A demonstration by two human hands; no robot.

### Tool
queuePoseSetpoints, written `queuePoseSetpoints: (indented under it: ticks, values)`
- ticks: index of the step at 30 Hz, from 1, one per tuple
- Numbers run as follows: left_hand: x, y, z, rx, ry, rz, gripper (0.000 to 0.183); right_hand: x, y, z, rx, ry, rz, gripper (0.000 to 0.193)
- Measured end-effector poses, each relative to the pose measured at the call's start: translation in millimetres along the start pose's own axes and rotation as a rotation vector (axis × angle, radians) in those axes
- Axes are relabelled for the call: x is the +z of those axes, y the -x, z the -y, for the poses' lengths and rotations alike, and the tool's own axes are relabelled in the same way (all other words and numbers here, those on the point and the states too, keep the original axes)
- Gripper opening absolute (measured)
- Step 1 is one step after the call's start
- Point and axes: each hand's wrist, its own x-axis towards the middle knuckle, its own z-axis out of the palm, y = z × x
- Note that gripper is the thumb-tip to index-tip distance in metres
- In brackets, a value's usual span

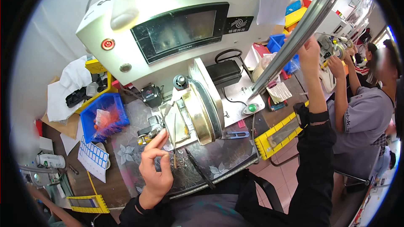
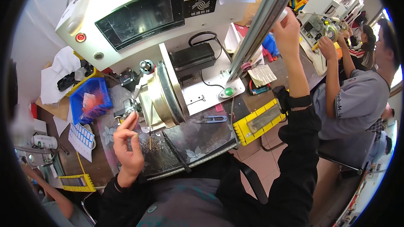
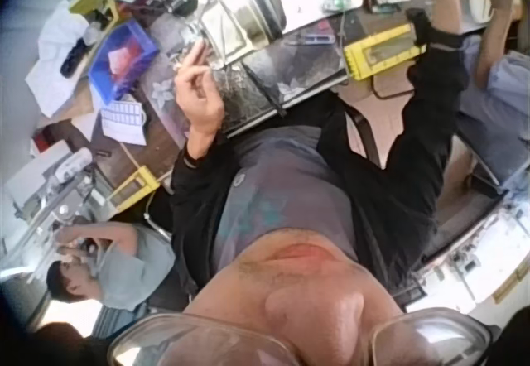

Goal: Assembling small metal components using various tools at a fabrication workbench.

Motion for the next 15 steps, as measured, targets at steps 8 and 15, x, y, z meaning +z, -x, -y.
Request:
queuePoseSetpoints:
  ticks: [8,15]
  values:
    - [-5,3,6,0.003,0.018,0.019,0.007,8,33,-21,-0.087,0.109,-0.092,0.036]
    - [-5,-10,2,0.067,0.059,0.054,0.01,21,158,102,-0.072,0.532,0.72,0.04]
